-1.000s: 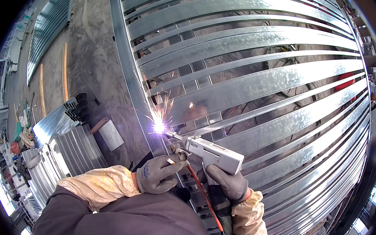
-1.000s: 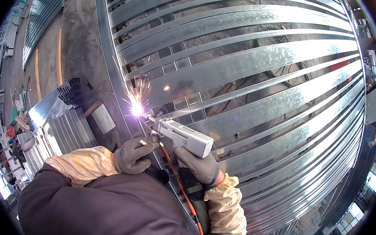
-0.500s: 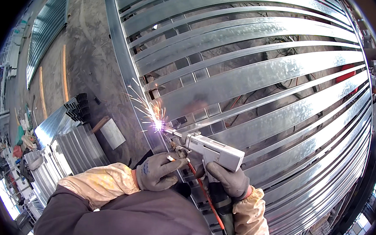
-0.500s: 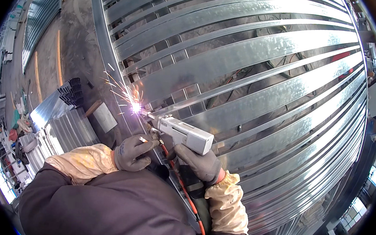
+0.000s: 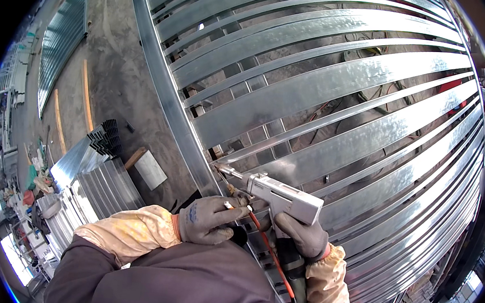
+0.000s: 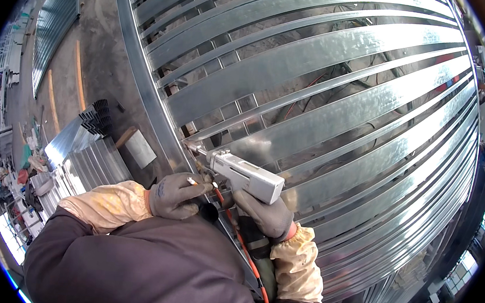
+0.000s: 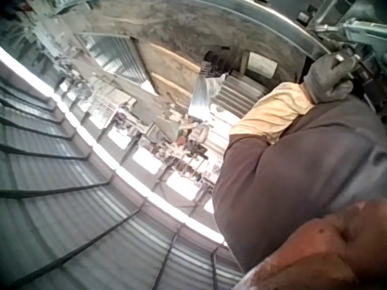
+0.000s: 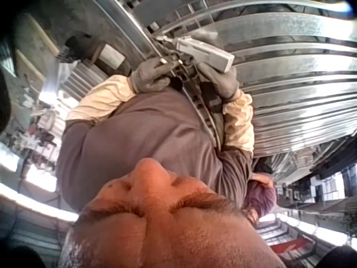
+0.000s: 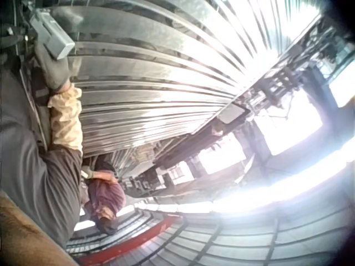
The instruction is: The person welds a metal frame structure using a handheld welding gun, creating bright sparks along the seams. A coworker assists by holding and adjusting the frame sections. The welder moves along the frame, welding different joints and sections.
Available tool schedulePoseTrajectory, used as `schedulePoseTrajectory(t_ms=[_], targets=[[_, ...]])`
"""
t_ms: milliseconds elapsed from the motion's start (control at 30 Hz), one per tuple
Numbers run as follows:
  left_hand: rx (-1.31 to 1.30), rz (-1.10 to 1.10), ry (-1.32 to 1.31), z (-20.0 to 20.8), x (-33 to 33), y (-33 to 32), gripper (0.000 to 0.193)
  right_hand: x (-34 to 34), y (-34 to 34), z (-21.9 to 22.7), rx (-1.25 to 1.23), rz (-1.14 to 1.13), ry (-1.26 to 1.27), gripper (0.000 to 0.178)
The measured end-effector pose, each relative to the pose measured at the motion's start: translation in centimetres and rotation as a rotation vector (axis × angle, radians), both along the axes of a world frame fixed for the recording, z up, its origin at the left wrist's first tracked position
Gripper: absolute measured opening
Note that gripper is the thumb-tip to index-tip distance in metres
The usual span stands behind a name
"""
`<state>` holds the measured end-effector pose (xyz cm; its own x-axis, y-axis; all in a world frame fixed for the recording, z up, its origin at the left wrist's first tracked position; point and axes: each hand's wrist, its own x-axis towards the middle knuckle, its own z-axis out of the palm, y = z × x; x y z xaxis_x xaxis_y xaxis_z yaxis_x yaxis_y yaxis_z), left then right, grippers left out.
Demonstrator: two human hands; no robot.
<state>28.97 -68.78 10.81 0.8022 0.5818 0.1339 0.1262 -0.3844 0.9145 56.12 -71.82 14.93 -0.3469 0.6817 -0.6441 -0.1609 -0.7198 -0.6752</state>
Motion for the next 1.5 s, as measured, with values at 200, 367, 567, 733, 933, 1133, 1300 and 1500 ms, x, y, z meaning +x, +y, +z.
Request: schedulePoseTrajectory(t_ms=[200, 367, 567, 733, 933, 1133, 1300, 1500], targets=[[0.003, 0.023, 0.044, 0.2, -0.2, -0.3, 0.066, -0.6, 0.1, -0.6, 0.064, -0.009, 0.013, 0.030], [0.016, 0.050, 0.037, -0.2, -0.3, -0.8, 0.066, -0.5, 0.6, -0.2, 0.014, 0.014, 0.019, 0.032], [0.028, 0.062, 0.036, 0.3, 0.0, -0.4, 0.068, -0.5, 0.4, -0.3, 0.095, 0.019, -0.058, 0.033], [0.029, 0.051, 0.028, -0.2, 0.0, -0.6, 0.068, -0.3, 0.2, -0.5, 0.084, 0.026, -0.063, 0.034], [-0.001, 0.031, 0.044, 0.3, -0.2, -0.4, 0.067, -0.5, 0.1, -0.8, 0.103, 0.005, -0.031, 0.030], [-0.001, 0.015, 0.007, -0.1, -0.3, -0.6, 0.068, -0.8, -0.1, -0.6, 0.119, -0.035, -0.012, 0.027], [-0.033, -0.024, 0.030, -0.5, -0.7, -0.9, 0.069, -0.6, -0.3, -0.6, 0.145, -0.020, -0.017, 0.027], [-0.027, -0.047, 0.014, -0.6, -0.7, -0.9, 0.071, -0.4, -0.9, -1.1, 0.148, -0.006, -0.020, 0.028]])
